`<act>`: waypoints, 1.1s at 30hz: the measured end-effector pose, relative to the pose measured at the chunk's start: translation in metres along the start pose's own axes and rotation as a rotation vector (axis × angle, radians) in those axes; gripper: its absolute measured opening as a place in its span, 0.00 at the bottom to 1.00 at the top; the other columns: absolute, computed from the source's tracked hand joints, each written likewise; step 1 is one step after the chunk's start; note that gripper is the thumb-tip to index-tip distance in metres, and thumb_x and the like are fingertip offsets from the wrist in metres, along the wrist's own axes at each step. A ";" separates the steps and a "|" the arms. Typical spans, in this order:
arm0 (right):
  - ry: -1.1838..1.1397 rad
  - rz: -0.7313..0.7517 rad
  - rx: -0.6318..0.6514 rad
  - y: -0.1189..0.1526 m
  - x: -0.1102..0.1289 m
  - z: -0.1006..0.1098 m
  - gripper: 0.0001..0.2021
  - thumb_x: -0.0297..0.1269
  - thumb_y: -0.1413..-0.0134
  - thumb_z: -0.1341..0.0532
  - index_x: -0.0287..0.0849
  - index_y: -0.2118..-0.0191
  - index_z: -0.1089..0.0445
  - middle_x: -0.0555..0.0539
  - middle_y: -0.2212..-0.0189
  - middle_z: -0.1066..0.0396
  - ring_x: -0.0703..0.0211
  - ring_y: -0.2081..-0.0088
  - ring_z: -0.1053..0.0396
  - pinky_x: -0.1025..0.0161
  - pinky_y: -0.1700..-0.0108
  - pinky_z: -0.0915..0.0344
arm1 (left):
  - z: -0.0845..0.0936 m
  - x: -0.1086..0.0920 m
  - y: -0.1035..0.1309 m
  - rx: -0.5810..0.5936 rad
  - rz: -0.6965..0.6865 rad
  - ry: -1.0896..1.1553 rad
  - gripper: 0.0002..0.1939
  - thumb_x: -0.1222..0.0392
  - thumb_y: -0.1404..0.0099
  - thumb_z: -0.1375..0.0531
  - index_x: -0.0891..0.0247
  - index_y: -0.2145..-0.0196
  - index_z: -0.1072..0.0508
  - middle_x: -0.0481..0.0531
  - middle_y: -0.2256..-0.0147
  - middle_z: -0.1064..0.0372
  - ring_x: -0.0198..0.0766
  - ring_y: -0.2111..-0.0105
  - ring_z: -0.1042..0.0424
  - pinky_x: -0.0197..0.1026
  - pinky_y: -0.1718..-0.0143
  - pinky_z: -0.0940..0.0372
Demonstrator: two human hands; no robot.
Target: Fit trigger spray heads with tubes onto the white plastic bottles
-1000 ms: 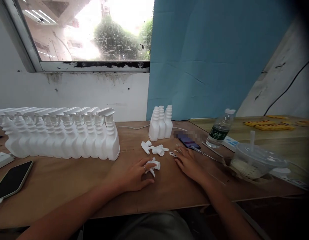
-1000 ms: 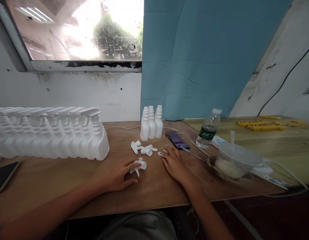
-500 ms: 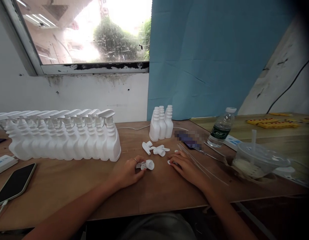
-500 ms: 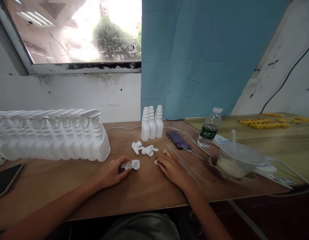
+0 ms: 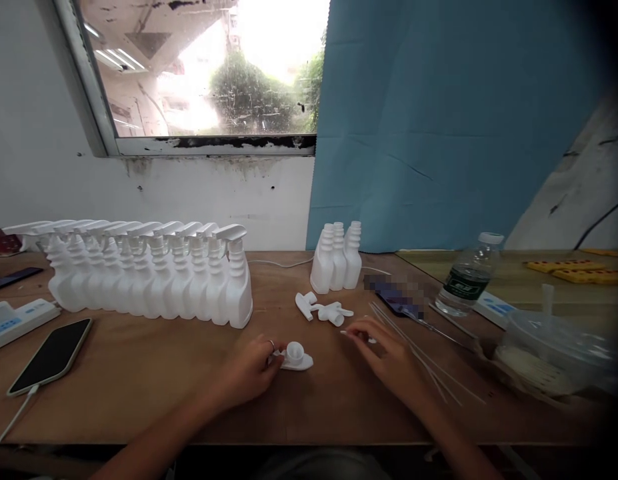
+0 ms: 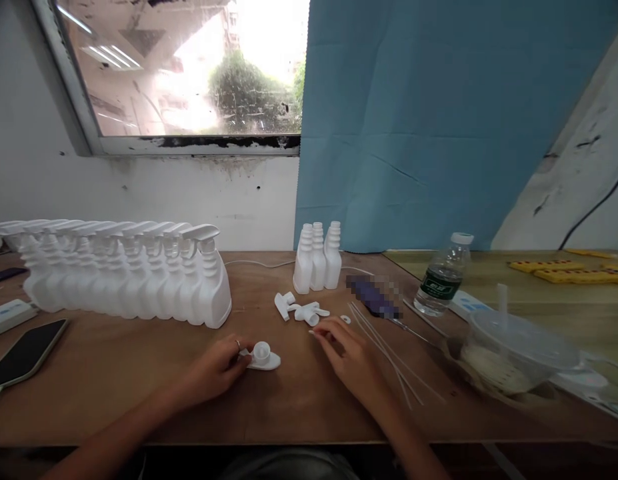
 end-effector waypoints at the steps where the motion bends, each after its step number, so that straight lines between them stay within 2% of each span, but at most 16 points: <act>1: -0.038 0.023 -0.013 0.000 0.010 -0.005 0.04 0.33 0.36 0.44 0.47 0.62 0.33 0.47 0.64 0.30 0.57 0.62 0.30 0.61 0.59 0.33 | -0.001 0.001 0.004 -0.022 -0.008 -0.019 0.15 0.60 0.29 0.49 0.58 0.49 0.28 0.54 0.55 0.29 0.43 0.53 0.31 0.42 0.50 0.38; 5: -0.187 0.167 0.035 -0.004 0.051 -0.034 0.07 0.27 0.36 0.45 0.47 0.59 0.34 0.48 0.61 0.30 0.59 0.57 0.30 0.62 0.53 0.34 | -0.005 -0.005 0.014 -0.060 -0.029 -0.073 0.16 0.61 0.28 0.51 0.56 0.47 0.30 0.55 0.55 0.31 0.43 0.54 0.31 0.44 0.50 0.37; 9: -0.218 0.201 0.157 -0.004 0.068 -0.054 0.09 0.25 0.36 0.46 0.47 0.57 0.33 0.47 0.59 0.30 0.60 0.56 0.30 0.62 0.52 0.33 | -0.006 -0.016 0.016 -0.013 -0.072 -0.152 0.17 0.62 0.27 0.53 0.56 0.46 0.31 0.55 0.56 0.32 0.44 0.55 0.32 0.47 0.51 0.36; 13: -0.201 0.164 0.243 0.005 0.065 -0.057 0.10 0.26 0.36 0.47 0.47 0.55 0.33 0.45 0.53 0.32 0.58 0.50 0.32 0.59 0.46 0.34 | -0.008 -0.016 0.017 -0.007 -0.106 -0.229 0.17 0.64 0.27 0.53 0.56 0.45 0.34 0.54 0.54 0.32 0.45 0.54 0.33 0.48 0.51 0.35; 16: -0.196 0.112 0.274 0.011 0.060 -0.056 0.11 0.28 0.38 0.45 0.48 0.52 0.34 0.45 0.47 0.34 0.57 0.46 0.33 0.57 0.43 0.36 | -0.007 -0.015 0.018 -0.073 -0.143 -0.224 0.19 0.65 0.29 0.51 0.57 0.42 0.39 0.55 0.48 0.35 0.44 0.50 0.34 0.48 0.47 0.36; 19: -0.215 0.068 0.293 0.013 0.059 -0.057 0.12 0.28 0.39 0.43 0.48 0.51 0.34 0.45 0.46 0.35 0.56 0.45 0.33 0.57 0.42 0.36 | -0.003 -0.021 0.021 -0.130 -0.221 -0.235 0.24 0.68 0.32 0.48 0.59 0.40 0.43 0.56 0.44 0.38 0.44 0.45 0.38 0.48 0.43 0.39; 22: -0.233 0.050 0.312 0.013 0.060 -0.060 0.13 0.28 0.39 0.43 0.50 0.50 0.35 0.46 0.44 0.35 0.57 0.44 0.34 0.58 0.41 0.37 | -0.002 -0.026 0.021 -0.108 -0.274 -0.267 0.25 0.69 0.34 0.45 0.57 0.41 0.42 0.54 0.44 0.38 0.44 0.45 0.39 0.49 0.42 0.40; 28: -0.189 0.028 0.263 0.013 0.056 -0.063 0.12 0.29 0.41 0.40 0.49 0.53 0.35 0.47 0.47 0.36 0.57 0.46 0.33 0.59 0.43 0.36 | -0.008 -0.024 0.020 -0.102 -0.285 -0.334 0.19 0.62 0.32 0.41 0.56 0.45 0.39 0.52 0.48 0.32 0.46 0.50 0.34 0.50 0.49 0.38; 30: -0.165 0.029 0.256 0.013 0.055 -0.065 0.11 0.30 0.42 0.39 0.48 0.54 0.35 0.47 0.48 0.35 0.57 0.47 0.32 0.60 0.44 0.35 | -0.011 -0.022 0.020 -0.105 -0.288 -0.350 0.16 0.63 0.31 0.43 0.57 0.47 0.38 0.51 0.50 0.30 0.45 0.53 0.32 0.49 0.52 0.37; 33: -0.135 0.051 0.278 0.013 0.055 -0.069 0.16 0.28 0.42 0.39 0.50 0.50 0.35 0.47 0.47 0.34 0.57 0.46 0.33 0.59 0.43 0.35 | -0.012 -0.020 0.019 -0.105 -0.285 -0.375 0.15 0.66 0.30 0.44 0.57 0.47 0.37 0.51 0.52 0.29 0.44 0.55 0.31 0.47 0.54 0.36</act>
Point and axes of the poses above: each hand's wrist, its own y-axis away from the middle knuckle, its own z-axis out of the back of the hand, x = y × z, the point moved 4 cm from there along -y, towards the middle knuckle
